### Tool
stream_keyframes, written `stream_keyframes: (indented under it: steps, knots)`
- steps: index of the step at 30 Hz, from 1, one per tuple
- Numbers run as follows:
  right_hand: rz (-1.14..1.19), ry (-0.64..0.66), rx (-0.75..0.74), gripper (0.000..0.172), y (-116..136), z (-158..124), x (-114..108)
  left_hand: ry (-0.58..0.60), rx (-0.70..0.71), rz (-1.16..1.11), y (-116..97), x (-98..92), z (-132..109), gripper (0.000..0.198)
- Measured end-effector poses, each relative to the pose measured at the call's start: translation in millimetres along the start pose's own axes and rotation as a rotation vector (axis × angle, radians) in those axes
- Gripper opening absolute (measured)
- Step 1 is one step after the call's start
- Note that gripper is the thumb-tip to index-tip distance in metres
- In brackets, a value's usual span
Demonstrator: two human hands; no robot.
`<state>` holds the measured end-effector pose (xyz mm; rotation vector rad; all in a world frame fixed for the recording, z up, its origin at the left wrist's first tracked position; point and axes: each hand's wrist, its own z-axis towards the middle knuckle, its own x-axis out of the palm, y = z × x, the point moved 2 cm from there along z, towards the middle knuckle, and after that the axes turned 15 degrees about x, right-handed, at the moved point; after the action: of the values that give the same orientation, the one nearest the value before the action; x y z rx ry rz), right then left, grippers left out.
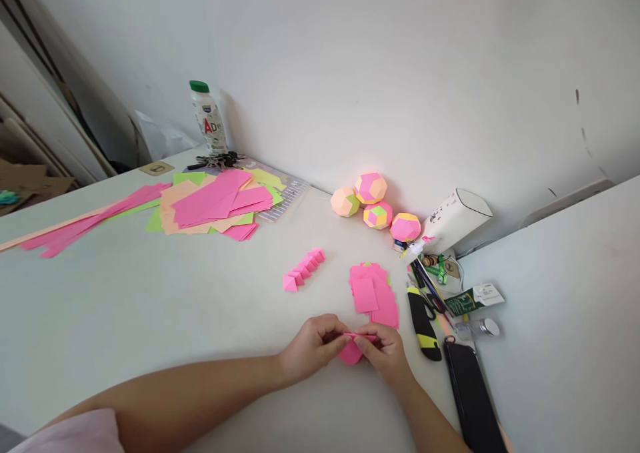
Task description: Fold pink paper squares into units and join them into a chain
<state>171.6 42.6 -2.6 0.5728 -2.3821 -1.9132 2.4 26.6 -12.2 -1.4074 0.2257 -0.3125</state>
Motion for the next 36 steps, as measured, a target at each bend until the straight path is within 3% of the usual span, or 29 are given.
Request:
stream_keyframes:
  steps: [13, 32, 36]
  knots:
    - [0.010, 0.019, 0.058, 0.022, -0.1, -0.5, 0.4, 0.019, 0.063, 0.191, -7.6, -0.8, 1.1, 0.022]
    - [0.039, 0.056, 0.087, 0.021, 2.3, -0.4, 1.1, 0.031, 0.077, 0.093, -12.6, -1.8, 0.3, 0.025]
    - [0.091, 0.084, 0.130, 0.024, 1.7, -1.2, 0.7, -0.011, 0.096, 0.094, -14.3, -3.4, 0.3, 0.026]
